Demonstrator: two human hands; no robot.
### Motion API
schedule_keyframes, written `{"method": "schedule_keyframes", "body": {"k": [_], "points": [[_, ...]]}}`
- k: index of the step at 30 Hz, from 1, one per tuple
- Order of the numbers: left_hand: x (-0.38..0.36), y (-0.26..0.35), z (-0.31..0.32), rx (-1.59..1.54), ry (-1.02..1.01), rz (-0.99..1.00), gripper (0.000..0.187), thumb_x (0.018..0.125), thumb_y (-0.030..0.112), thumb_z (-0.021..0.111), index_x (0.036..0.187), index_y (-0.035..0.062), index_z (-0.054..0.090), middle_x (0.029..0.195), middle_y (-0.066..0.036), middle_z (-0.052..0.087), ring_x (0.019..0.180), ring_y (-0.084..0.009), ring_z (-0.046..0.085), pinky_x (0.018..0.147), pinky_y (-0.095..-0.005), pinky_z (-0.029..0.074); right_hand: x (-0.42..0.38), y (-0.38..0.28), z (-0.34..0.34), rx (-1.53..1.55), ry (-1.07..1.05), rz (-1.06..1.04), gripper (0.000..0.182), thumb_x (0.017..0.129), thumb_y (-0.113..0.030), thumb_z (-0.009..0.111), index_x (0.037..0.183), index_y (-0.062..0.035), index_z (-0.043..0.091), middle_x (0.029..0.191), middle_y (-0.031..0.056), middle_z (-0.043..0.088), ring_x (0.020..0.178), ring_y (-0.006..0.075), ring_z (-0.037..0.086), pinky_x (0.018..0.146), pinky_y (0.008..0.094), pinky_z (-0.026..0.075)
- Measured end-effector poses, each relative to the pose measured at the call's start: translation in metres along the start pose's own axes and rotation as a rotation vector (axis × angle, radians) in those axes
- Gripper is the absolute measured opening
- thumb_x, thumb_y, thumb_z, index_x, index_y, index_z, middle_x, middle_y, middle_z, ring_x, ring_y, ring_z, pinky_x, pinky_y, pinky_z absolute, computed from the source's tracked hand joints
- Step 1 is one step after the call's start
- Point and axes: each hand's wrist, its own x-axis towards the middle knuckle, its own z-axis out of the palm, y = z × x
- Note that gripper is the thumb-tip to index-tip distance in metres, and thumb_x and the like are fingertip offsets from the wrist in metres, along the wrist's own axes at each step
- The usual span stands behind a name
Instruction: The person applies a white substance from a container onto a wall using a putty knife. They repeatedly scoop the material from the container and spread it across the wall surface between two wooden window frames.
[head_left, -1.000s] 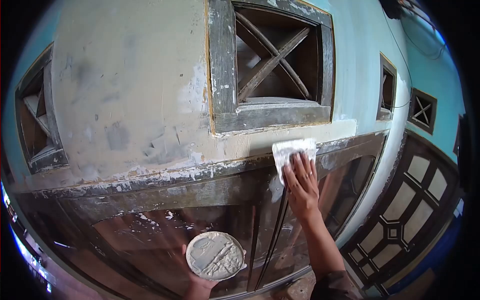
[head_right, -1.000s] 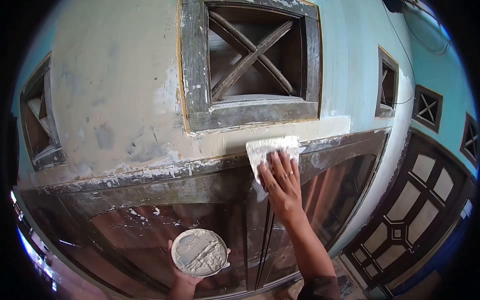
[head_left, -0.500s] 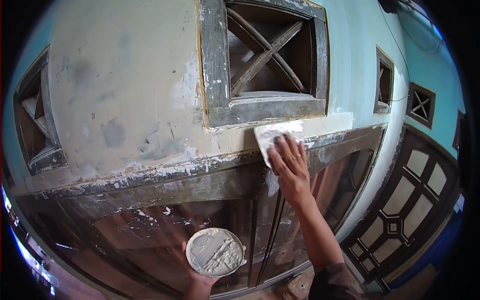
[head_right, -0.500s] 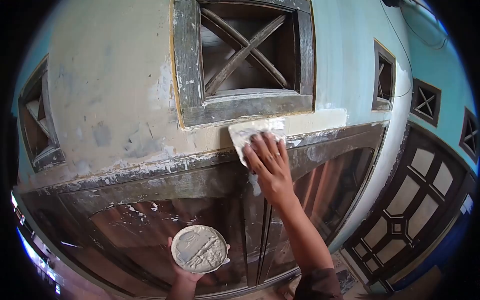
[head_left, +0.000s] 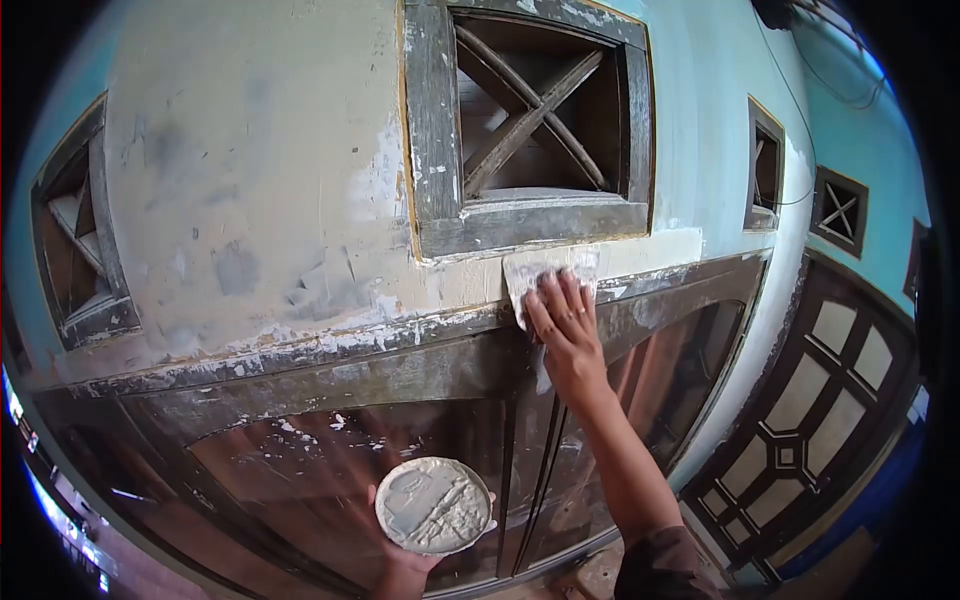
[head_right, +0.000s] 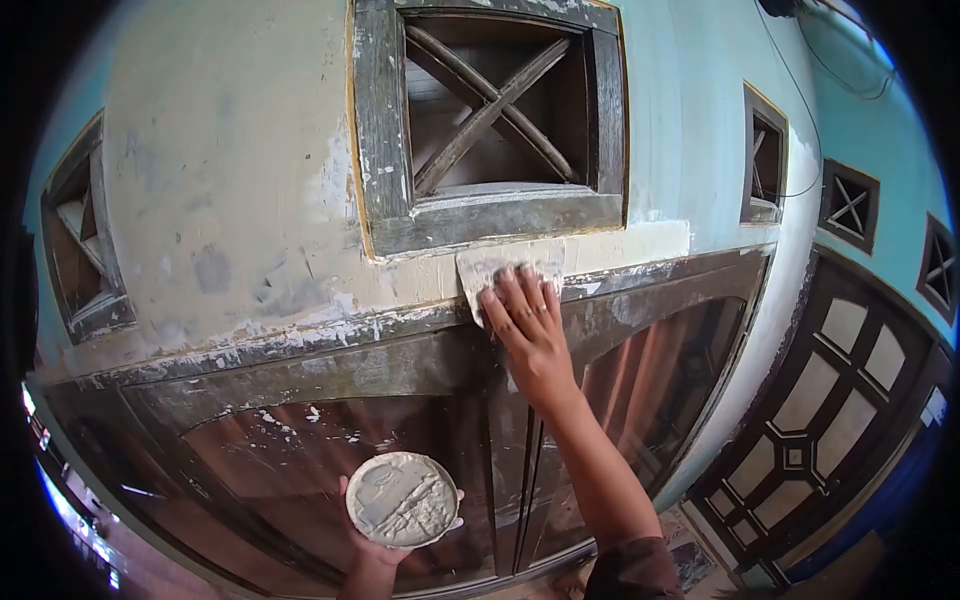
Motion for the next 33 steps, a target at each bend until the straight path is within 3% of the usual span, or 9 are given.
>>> {"method": "schedule_keyframes", "body": {"k": [1, 2, 7, 12, 15, 21, 23, 28, 33], "points": [[0.001, 0.0, 0.002, -0.021, 0.037, 0.028, 0.099, 0.09, 0.08, 0.037, 0.154, 0.0042, 0.034, 0.155, -0.027, 0.036, 0.135, -0.0642, 0.032, 0.108, -0.0783, 0.029, -0.008, -0.002, 0.005, 0.028, -0.001, 0.016, 0.054, 0.088, 0.002, 0.06, 0.14, -0.0098, 0.057, 0.149, 0.0171, 0.05, 0.143, 0.0398, 0.042, 0.116, 0.0569, 0.03], [-0.002, 0.004, 0.0, -0.007, 0.01, -0.033, 0.096, 0.09, 0.078, 0.039, 0.151, 0.0043, 0.039, 0.155, -0.026, 0.038, 0.139, -0.0558, 0.034, 0.113, -0.0734, 0.024, -0.018, -0.005, 0.007, 0.028, 0.006, 0.025, 0.052, 0.088, 0.0, 0.063, 0.139, -0.0102, 0.058, 0.148, 0.0164, 0.052, 0.142, 0.0392, 0.043, 0.116, 0.0561, 0.03], [-0.006, 0.006, 0.0, -0.078, -0.091, -0.076, 0.097, 0.09, 0.079, 0.04, 0.152, 0.0039, 0.038, 0.155, -0.027, 0.037, 0.14, -0.0557, 0.034, 0.113, -0.0728, 0.025, -0.037, -0.009, -0.011, 0.017, 0.076, 0.021, 0.043, 0.092, -0.004, 0.067, 0.134, -0.0116, 0.063, 0.146, 0.0164, 0.054, 0.141, 0.039, 0.045, 0.115, 0.0569, 0.031], [-0.004, 0.001, -0.011, -0.034, -0.05, -0.058, 0.097, 0.09, 0.079, 0.039, 0.152, 0.0044, 0.038, 0.156, -0.026, 0.037, 0.14, -0.0544, 0.034, 0.113, -0.0728, 0.026, 0.005, 0.011, -0.013, -0.034, 0.071, 0.053, 0.066, 0.08, 0.01, 0.059, 0.142, -0.0121, 0.057, 0.153, 0.0166, 0.046, 0.147, 0.0396, 0.036, 0.118, 0.0593, 0.025], [-0.001, 0.0, -0.003, -0.001, -0.003, -0.034, 0.095, 0.091, 0.078, 0.037, 0.153, 0.0057, 0.037, 0.157, -0.024, 0.036, 0.142, -0.0503, 0.035, 0.113, -0.0727, 0.026, -0.017, 0.011, 0.002, 0.011, -0.001, 0.067, 0.064, 0.081, 0.01, 0.056, 0.142, -0.0095, 0.055, 0.155, 0.016, 0.044, 0.147, 0.0389, 0.035, 0.118, 0.0585, 0.024], [-0.001, 0.002, -0.014, 0.007, -0.019, -0.02, 0.095, 0.091, 0.078, 0.037, 0.153, 0.0052, 0.038, 0.157, -0.025, 0.036, 0.142, -0.0511, 0.034, 0.114, -0.0729, 0.025, -0.046, 0.005, -0.008, -0.022, 0.165, 0.034, 0.044, 0.088, -0.005, 0.072, 0.131, -0.0125, 0.065, 0.145, 0.0179, 0.055, 0.139, 0.0429, 0.046, 0.114, 0.0592, 0.031], [-0.003, 0.004, -0.005, -0.064, -0.132, -0.076, 0.094, 0.092, 0.077, 0.038, 0.152, 0.0049, 0.038, 0.156, -0.025, 0.037, 0.141, -0.051, 0.035, 0.113, -0.073, 0.025, -0.023, 0.011, -0.013, -0.059, 0.188, 0.045, 0.044, 0.088, -0.005, 0.073, 0.131, -0.0124, 0.065, 0.144, 0.0173, 0.055, 0.139, 0.0428, 0.046, 0.114, 0.0588, 0.032], [-0.001, 0.001, 0.002, -0.03, -0.005, 0.001, 0.095, 0.09, 0.078, 0.039, 0.151, 0.0049, 0.04, 0.155, -0.025, 0.039, 0.139, -0.0535, 0.036, 0.113, -0.0735, 0.025, -0.025, 0.02, 0.003, 0.011, 0.009, 0.047, 0.062, 0.082, 0.011, 0.054, 0.141, -0.0086, 0.056, 0.151, 0.0163, 0.049, 0.145, 0.0404, 0.038, 0.118, 0.0591, 0.026], [-0.003, 0.006, 0.01, -0.058, -0.091, -0.048, 0.097, 0.089, 0.079, 0.041, 0.152, 0.0052, 0.038, 0.154, -0.026, 0.039, 0.139, -0.0547, 0.037, 0.111, -0.0752, 0.027, -0.054, 0.007, -0.007, 0.048, 0.055, 0.043, 0.051, 0.086, 0.007, 0.063, 0.134, -0.009, 0.061, 0.148, 0.0172, 0.052, 0.143, 0.0415, 0.042, 0.117, 0.0583, 0.028]]}}
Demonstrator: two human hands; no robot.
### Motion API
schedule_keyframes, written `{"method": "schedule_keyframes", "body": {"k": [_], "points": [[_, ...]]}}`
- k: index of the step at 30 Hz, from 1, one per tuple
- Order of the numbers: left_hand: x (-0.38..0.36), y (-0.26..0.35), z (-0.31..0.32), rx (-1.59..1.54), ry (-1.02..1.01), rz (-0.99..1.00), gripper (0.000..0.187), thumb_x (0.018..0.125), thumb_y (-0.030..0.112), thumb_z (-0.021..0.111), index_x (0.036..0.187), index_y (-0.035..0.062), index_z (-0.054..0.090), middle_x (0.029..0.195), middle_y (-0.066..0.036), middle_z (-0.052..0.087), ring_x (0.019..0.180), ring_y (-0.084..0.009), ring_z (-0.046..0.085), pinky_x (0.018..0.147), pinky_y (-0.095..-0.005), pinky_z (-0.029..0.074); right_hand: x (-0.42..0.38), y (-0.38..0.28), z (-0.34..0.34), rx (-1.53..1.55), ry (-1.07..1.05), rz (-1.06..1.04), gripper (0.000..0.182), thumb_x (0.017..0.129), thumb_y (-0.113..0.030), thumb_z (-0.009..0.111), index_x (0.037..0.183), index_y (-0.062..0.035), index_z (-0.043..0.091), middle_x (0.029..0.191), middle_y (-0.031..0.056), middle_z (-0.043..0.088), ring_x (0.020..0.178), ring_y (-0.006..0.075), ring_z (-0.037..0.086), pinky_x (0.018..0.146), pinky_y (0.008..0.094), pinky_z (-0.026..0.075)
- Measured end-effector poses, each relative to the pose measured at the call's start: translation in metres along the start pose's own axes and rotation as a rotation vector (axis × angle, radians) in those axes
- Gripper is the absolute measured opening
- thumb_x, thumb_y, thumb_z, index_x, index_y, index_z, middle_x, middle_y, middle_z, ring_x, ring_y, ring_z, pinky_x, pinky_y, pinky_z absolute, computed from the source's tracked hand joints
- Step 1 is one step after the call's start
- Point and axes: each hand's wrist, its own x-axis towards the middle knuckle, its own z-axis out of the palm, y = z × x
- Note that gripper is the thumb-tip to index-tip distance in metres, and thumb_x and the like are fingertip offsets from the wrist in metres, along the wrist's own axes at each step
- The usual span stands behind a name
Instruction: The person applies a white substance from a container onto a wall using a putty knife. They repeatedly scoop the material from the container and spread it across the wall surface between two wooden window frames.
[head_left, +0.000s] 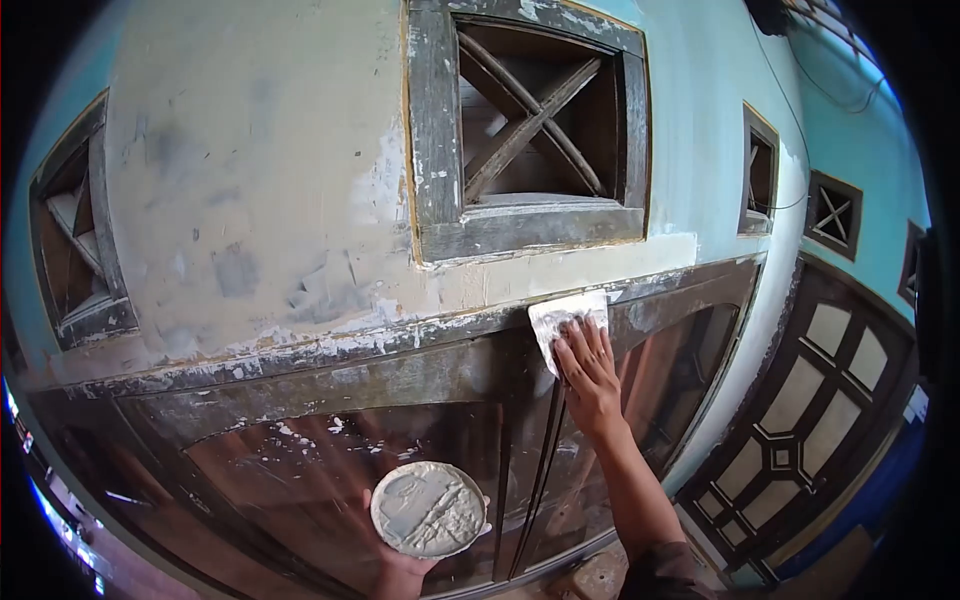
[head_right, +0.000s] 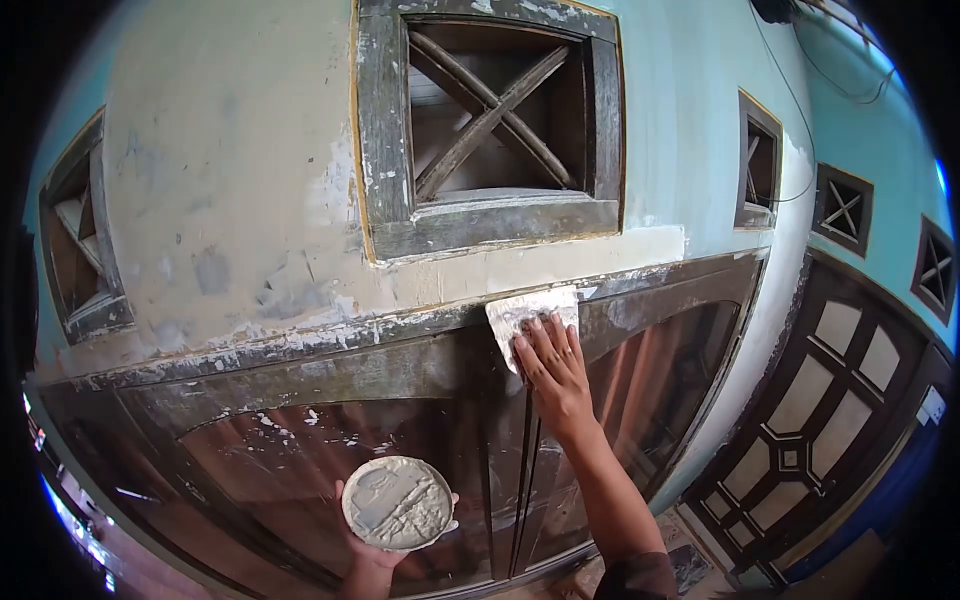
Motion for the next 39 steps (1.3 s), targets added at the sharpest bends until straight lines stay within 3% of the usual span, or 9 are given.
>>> {"method": "schedule_keyframes", "body": {"k": [4, 6, 9, 11, 15, 24, 28, 35, 39], "points": [[0.004, -0.002, 0.001, 0.038, 0.032, 0.01, 0.096, 0.091, 0.079, 0.034, 0.152, 0.0047, 0.038, 0.153, -0.025, 0.041, 0.137, -0.0571, 0.038, 0.112, -0.0769, 0.022, 0.038, -0.001, -0.009, -0.079, 0.133, -0.029, 0.046, 0.091, -0.005, 0.069, 0.135, -0.0132, 0.061, 0.147, 0.015, 0.053, 0.142, 0.0419, 0.043, 0.115, 0.0579, 0.03], [0.008, -0.004, 0.002, 0.068, -0.063, -0.025, 0.096, 0.091, 0.079, 0.035, 0.152, 0.005, 0.039, 0.153, -0.025, 0.042, 0.137, -0.056, 0.038, 0.113, -0.0768, 0.021, 0.055, 0.003, -0.011, -0.117, -0.053, 0.023, 0.052, 0.087, 0.003, 0.061, 0.138, -0.0109, 0.059, 0.148, 0.0159, 0.052, 0.143, 0.0409, 0.041, 0.116, 0.0579, 0.029], [0.007, -0.006, -0.004, 0.035, 0.005, 0.005, 0.096, 0.091, 0.079, 0.035, 0.151, 0.0049, 0.039, 0.152, -0.024, 0.042, 0.136, -0.0562, 0.039, 0.113, -0.0761, 0.021, 0.034, 0.012, 0.01, -0.067, -0.03, 0.009, 0.054, 0.087, 0.004, 0.057, 0.139, -0.0093, 0.058, 0.15, 0.0146, 0.051, 0.145, 0.0395, 0.039, 0.117, 0.0573, 0.027], [0.004, -0.005, -0.013, 0.084, 0.091, 0.03, 0.098, 0.09, 0.08, 0.038, 0.153, 0.0052, 0.037, 0.154, -0.026, 0.039, 0.139, -0.055, 0.036, 0.111, -0.0749, 0.028, 0.014, 0.009, 0.01, -0.055, -0.015, 0.011, 0.048, 0.089, 0.001, 0.064, 0.135, -0.0102, 0.061, 0.147, 0.0137, 0.054, 0.143, 0.039, 0.042, 0.116, 0.0565, 0.03], [0.006, -0.004, -0.015, 0.08, 0.088, 0.034, 0.097, 0.09, 0.08, 0.036, 0.152, 0.0046, 0.039, 0.152, -0.025, 0.042, 0.137, -0.0576, 0.037, 0.113, -0.0761, 0.023, 0.015, 0.012, -0.014, -0.081, 0.123, -0.016, 0.042, 0.09, -0.005, 0.072, 0.13, -0.0108, 0.065, 0.142, 0.0132, 0.059, 0.138, 0.0381, 0.049, 0.115, 0.0549, 0.032], [0.007, -0.008, -0.017, 0.124, 0.114, -0.023, 0.099, 0.089, 0.081, 0.036, 0.153, 0.0052, 0.037, 0.154, -0.026, 0.038, 0.136, -0.0643, 0.031, 0.109, -0.0778, 0.026, 0.012, 0.047, 0.0, -0.055, 0.016, -0.006, 0.051, 0.085, 0.008, 0.062, 0.134, -0.0077, 0.062, 0.146, 0.0153, 0.054, 0.143, 0.038, 0.043, 0.117, 0.0547, 0.031], [0.007, -0.008, -0.009, 0.064, 0.049, -0.007, 0.101, 0.088, 0.081, 0.041, 0.153, 0.0033, 0.035, 0.155, -0.026, 0.037, 0.139, -0.054, 0.036, 0.112, -0.0731, 0.028, 0.009, 0.044, -0.021, -0.048, 0.097, -0.049, 0.045, 0.087, 0.0, 0.069, 0.131, -0.0089, 0.065, 0.141, 0.0153, 0.06, 0.139, 0.0375, 0.048, 0.115, 0.0526, 0.034], [0.01, -0.009, -0.016, 0.059, 0.053, -0.012, 0.098, 0.089, 0.08, 0.04, 0.151, 0.0045, 0.04, 0.154, -0.025, 0.04, 0.139, -0.0514, 0.038, 0.112, -0.072, 0.029, 0.026, 0.066, -0.009, -0.012, 0.027, 0.009, 0.06, 0.079, 0.013, 0.052, 0.134, -0.0071, 0.063, 0.145, 0.0162, 0.056, 0.142, 0.0377, 0.044, 0.118, 0.0526, 0.03], [0.006, -0.01, -0.018, 0.056, 0.095, 0.015, 0.094, 0.09, 0.078, 0.039, 0.149, 0.0054, 0.044, 0.154, -0.024, 0.041, 0.139, -0.0499, 0.04, 0.113, -0.0709, 0.028, -0.003, 0.065, -0.018, -0.022, 0.008, -0.026, 0.044, 0.086, 0.003, 0.064, 0.128, -0.0063, 0.067, 0.141, 0.0152, 0.059, 0.139, 0.0373, 0.048, 0.116, 0.0516, 0.034]]}}
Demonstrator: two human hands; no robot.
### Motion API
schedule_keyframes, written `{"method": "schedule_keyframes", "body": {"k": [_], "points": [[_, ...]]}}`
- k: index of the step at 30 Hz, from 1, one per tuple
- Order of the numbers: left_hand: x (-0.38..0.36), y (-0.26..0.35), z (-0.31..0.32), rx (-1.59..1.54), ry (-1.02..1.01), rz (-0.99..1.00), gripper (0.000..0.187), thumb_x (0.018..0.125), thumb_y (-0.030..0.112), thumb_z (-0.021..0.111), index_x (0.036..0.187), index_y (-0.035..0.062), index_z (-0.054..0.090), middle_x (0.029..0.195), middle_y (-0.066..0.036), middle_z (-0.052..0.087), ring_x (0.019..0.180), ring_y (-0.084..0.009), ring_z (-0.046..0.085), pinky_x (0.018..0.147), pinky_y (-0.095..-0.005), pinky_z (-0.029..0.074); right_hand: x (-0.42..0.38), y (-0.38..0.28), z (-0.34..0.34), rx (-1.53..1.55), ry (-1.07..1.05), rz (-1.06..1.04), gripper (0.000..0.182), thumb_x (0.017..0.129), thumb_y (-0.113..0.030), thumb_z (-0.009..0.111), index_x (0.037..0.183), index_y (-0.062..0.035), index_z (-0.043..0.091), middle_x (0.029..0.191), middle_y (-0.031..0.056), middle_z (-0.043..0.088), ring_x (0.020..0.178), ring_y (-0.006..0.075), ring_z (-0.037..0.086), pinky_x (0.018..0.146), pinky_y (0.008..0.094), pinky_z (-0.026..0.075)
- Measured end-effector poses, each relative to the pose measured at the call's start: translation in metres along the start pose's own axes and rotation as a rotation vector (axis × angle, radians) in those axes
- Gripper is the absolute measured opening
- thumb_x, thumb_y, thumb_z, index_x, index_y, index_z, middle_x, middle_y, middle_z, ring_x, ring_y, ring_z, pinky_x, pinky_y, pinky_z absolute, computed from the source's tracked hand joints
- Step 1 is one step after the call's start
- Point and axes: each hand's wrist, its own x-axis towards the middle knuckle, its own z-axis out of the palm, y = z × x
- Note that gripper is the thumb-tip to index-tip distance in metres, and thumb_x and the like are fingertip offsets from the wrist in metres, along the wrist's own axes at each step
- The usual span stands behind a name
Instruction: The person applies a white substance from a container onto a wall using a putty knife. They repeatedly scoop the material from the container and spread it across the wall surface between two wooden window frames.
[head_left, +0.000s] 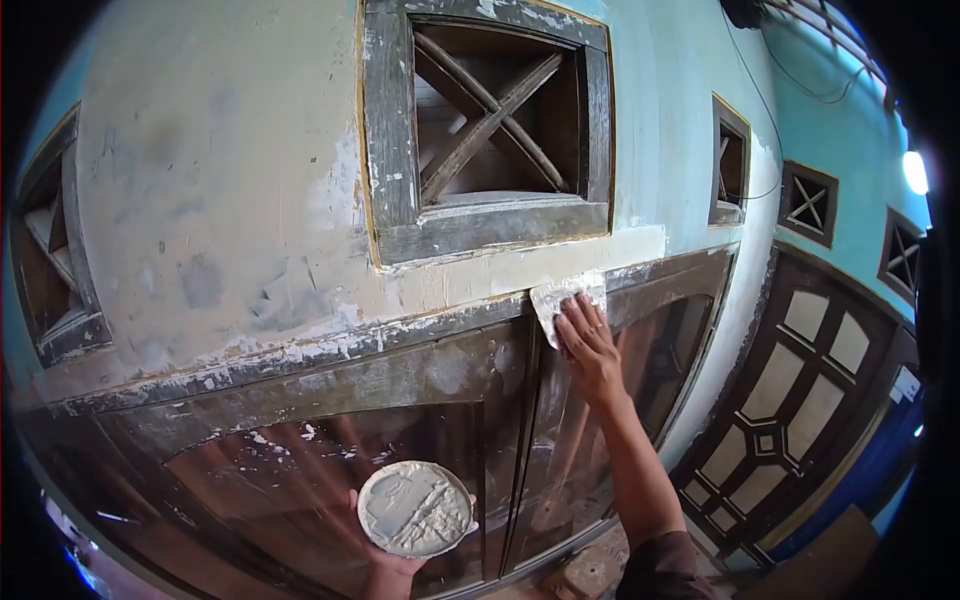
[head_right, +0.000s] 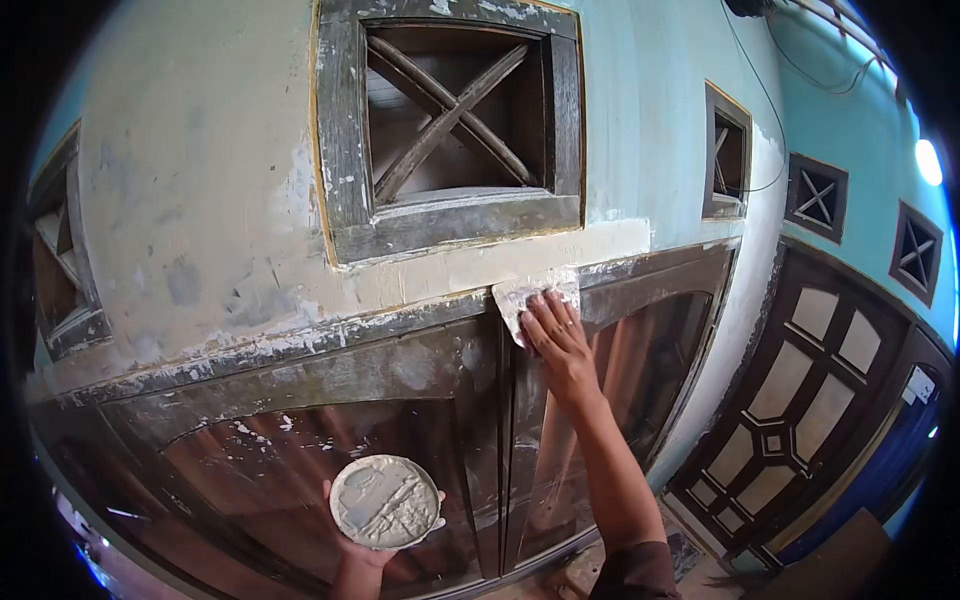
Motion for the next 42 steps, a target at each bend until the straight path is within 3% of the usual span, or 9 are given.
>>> {"method": "schedule_keyframes", "body": {"k": [9, 11, 13, 16, 24, 25, 31, 37, 42], "points": [[0.007, -0.003, 0.007, -0.036, 0.043, -0.046, 0.095, 0.09, 0.079, 0.039, 0.15, 0.0063, 0.043, 0.151, -0.025, 0.043, 0.137, -0.0553, 0.039, 0.113, -0.0756, 0.023, 0.023, 0.029, 0.0, -0.047, 0.054, 0.076, 0.045, 0.088, 0.008, 0.053, 0.129, -0.0053, 0.066, 0.141, 0.0167, 0.059, 0.14, 0.0365, 0.048, 0.116, 0.0512, 0.033], [0.008, -0.004, 0.009, 0.003, 0.012, -0.022, 0.096, 0.089, 0.08, 0.039, 0.15, 0.005, 0.042, 0.154, -0.024, 0.041, 0.138, -0.0521, 0.039, 0.113, -0.0719, 0.026, -0.001, 0.029, 0.004, -0.045, 0.023, 0.11, 0.039, 0.09, 0.004, 0.063, 0.128, -0.0046, 0.067, 0.14, 0.0168, 0.06, 0.138, 0.0356, 0.049, 0.117, 0.0498, 0.034], [0.008, -0.002, 0.007, 0.003, -0.005, -0.037, 0.097, 0.089, 0.08, 0.039, 0.15, 0.0041, 0.042, 0.153, -0.025, 0.042, 0.137, -0.0526, 0.04, 0.113, -0.0724, 0.027, -0.008, 0.023, -0.01, -0.05, -0.025, 0.078, 0.042, 0.087, 0.008, 0.058, 0.127, -0.0037, 0.067, 0.138, 0.0168, 0.061, 0.137, 0.0384, 0.051, 0.115, 0.0514, 0.035], [0.01, 0.0, 0.008, 0.003, -0.027, -0.043, 0.097, 0.089, 0.08, 0.038, 0.149, 0.0035, 0.043, 0.152, -0.025, 0.044, 0.136, -0.0527, 0.041, 0.113, -0.0724, 0.027, 0.019, 0.022, -0.037, -0.023, 0.142, -0.021, 0.036, 0.087, 0.005, 0.064, 0.122, -0.0008, 0.069, 0.128, 0.0187, 0.067, 0.128, 0.0403, 0.058, 0.11, 0.052, 0.042], [0.008, -0.003, 0.015, -0.001, -0.033, 0.023, 0.094, 0.089, 0.08, 0.039, 0.148, 0.0064, 0.045, 0.15, -0.023, 0.046, 0.136, -0.0498, 0.042, 0.113, -0.0725, 0.026, 0.001, 0.048, -0.002, -0.032, 0.039, 0.113, 0.053, 0.084, 0.013, 0.055, 0.134, -0.0042, 0.062, 0.147, 0.0174, 0.053, 0.144, 0.0366, 0.042, 0.12, 0.051, 0.028], [0.007, -0.003, 0.014, -0.004, -0.028, 0.026, 0.094, 0.089, 0.08, 0.039, 0.148, 0.0064, 0.045, 0.15, -0.023, 0.046, 0.136, -0.0498, 0.042, 0.113, -0.0725, 0.026, -0.007, 0.045, -0.002, -0.098, 0.055, 0.12, 0.034, 0.091, 0.006, 0.063, 0.124, -0.0036, 0.068, 0.138, 0.0174, 0.061, 0.138, 0.0362, 0.049, 0.116, 0.049, 0.036], [0.009, 0.003, 0.009, 0.019, -0.014, -0.073, 0.1, 0.087, 0.081, 0.041, 0.149, 0.0032, 0.043, 0.151, -0.025, 0.045, 0.136, -0.0542, 0.04, 0.112, -0.0736, 0.027, 0.027, 0.018, -0.031, -0.133, 0.211, 0.081, 0.029, 0.089, 0.007, 0.065, 0.117, -0.0011, 0.071, 0.132, 0.0204, 0.064, 0.134, 0.0417, 0.052, 0.114, 0.0505, 0.04], [0.009, 0.003, 0.015, 0.027, -0.071, -0.032, 0.096, 0.091, 0.079, 0.037, 0.152, 0.0059, 0.039, 0.153, -0.026, 0.041, 0.136, -0.0599, 0.036, 0.11, -0.0774, 0.024, 0.008, 0.009, 0.005, -0.03, -0.008, 0.156, 0.06, 0.079, 0.013, 0.053, 0.135, -0.0068, 0.062, 0.149, 0.0169, 0.051, 0.144, 0.0391, 0.039, 0.119, 0.0525, 0.03], [0.006, 0.011, 0.008, -0.15, -0.158, -0.106, 0.104, 0.084, 0.083, 0.045, 0.153, 0.0049, 0.036, 0.154, -0.028, 0.037, 0.138, -0.0606, 0.032, 0.11, -0.0762, 0.027, 0.007, 0.0, -0.009, -0.022, 0.175, 0.095, 0.056, 0.082, 0.012, 0.056, 0.134, -0.0065, 0.063, 0.148, 0.0179, 0.052, 0.144, 0.0386, 0.04, 0.118, 0.0543, 0.029]]}}
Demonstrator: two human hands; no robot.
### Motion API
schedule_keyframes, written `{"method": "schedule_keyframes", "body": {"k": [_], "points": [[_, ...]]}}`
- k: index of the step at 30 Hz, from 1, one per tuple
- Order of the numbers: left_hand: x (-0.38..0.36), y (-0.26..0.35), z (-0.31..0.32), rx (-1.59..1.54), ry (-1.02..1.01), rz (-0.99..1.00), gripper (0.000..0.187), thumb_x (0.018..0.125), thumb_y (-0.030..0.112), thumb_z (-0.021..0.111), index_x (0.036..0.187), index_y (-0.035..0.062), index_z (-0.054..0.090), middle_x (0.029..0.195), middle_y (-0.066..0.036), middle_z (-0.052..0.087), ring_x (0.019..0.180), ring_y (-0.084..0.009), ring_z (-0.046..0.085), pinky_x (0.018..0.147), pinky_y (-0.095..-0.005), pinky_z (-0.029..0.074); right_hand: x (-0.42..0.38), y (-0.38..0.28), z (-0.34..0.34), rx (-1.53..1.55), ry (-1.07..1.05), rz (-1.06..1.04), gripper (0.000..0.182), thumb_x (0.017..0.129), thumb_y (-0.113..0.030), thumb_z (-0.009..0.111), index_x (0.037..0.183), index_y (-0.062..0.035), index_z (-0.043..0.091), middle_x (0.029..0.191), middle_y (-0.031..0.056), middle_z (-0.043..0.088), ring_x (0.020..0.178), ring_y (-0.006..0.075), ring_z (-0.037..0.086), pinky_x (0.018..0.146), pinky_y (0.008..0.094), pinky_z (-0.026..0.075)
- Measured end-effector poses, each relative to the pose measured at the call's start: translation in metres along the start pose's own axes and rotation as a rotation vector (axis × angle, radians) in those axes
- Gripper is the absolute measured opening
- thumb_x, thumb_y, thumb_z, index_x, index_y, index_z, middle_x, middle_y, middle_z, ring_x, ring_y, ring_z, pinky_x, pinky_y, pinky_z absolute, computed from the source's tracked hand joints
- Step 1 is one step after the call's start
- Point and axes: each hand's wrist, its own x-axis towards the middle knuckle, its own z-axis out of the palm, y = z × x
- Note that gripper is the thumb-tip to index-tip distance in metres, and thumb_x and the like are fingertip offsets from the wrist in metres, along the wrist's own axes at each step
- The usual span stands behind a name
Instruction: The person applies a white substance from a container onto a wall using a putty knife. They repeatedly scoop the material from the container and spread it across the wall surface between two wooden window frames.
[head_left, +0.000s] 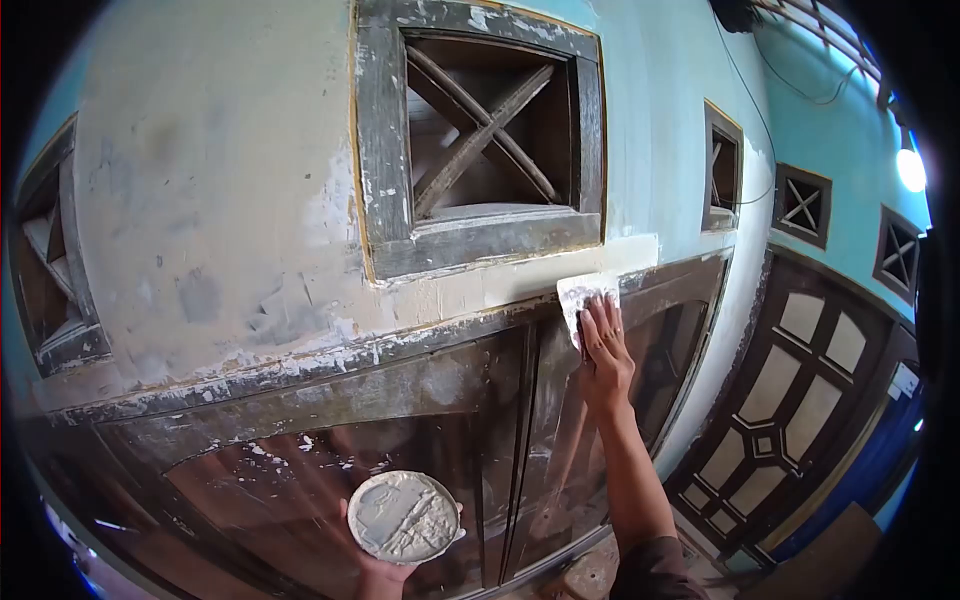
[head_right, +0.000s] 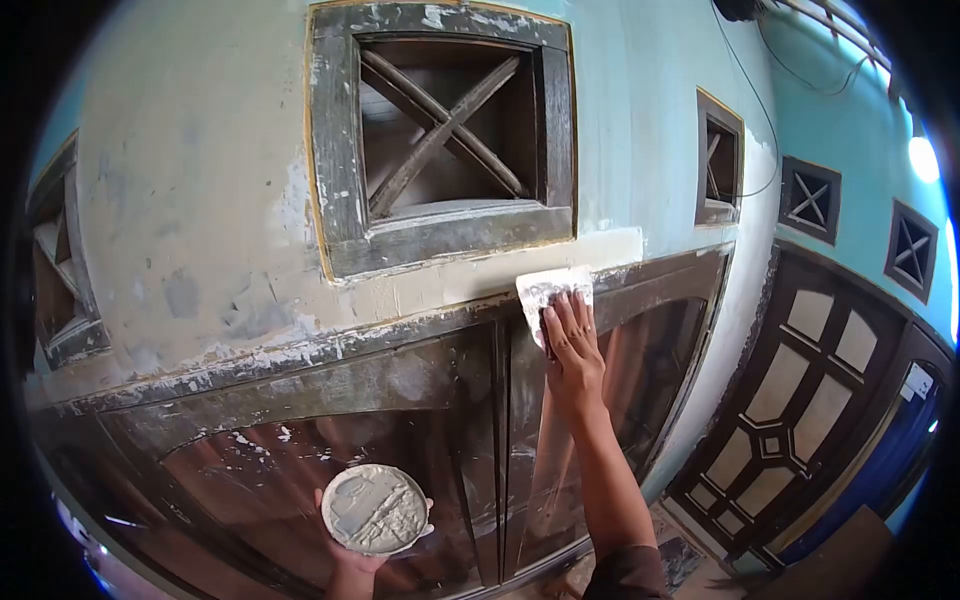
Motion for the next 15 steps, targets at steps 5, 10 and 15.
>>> {"method": "schedule_keyframes", "body": {"k": [5, 10, 15], "points": [[0.001, 0.001, 0.003, 0.005, 0.002, 0.01, 0.103, 0.084, 0.082, 0.046, 0.153, 0.0056, 0.037, 0.154, -0.029, 0.037, 0.138, -0.0616, 0.031, 0.109, -0.0775, 0.027, 0.045, -0.037, 0.025, -0.029, -0.174, -0.005, 0.053, 0.086, 0.01, 0.058, 0.136, -0.0069, 0.06, 0.148, 0.0177, 0.051, 0.145, 0.0396, 0.039, 0.117, 0.0552, 0.03], [-0.005, 0.005, 0.003, 0.009, 0.045, 0.062, 0.102, 0.085, 0.082, 0.044, 0.152, 0.0055, 0.039, 0.154, -0.029, 0.037, 0.136, -0.0626, 0.032, 0.109, -0.0774, 0.027, 0.008, -0.036, 0.029, -0.049, -0.19, -0.013, 0.05, 0.088, 0.008, 0.06, 0.135, -0.0052, 0.06, 0.147, 0.0173, 0.053, 0.144, 0.0408, 0.04, 0.116, 0.0565, 0.031], [-0.013, 0.018, 0.001, 0.12, 0.061, 0.097, 0.096, 0.089, 0.08, 0.04, 0.154, 0.009, 0.036, 0.156, -0.025, 0.036, 0.138, -0.0639, 0.028, 0.106, -0.0809, 0.027, 0.044, -0.055, 0.017, -0.02, -0.124, -0.018, 0.047, 0.087, 0.008, 0.06, 0.133, -0.0031, 0.061, 0.145, 0.0176, 0.055, 0.142, 0.041, 0.043, 0.116, 0.0555, 0.032]]}}
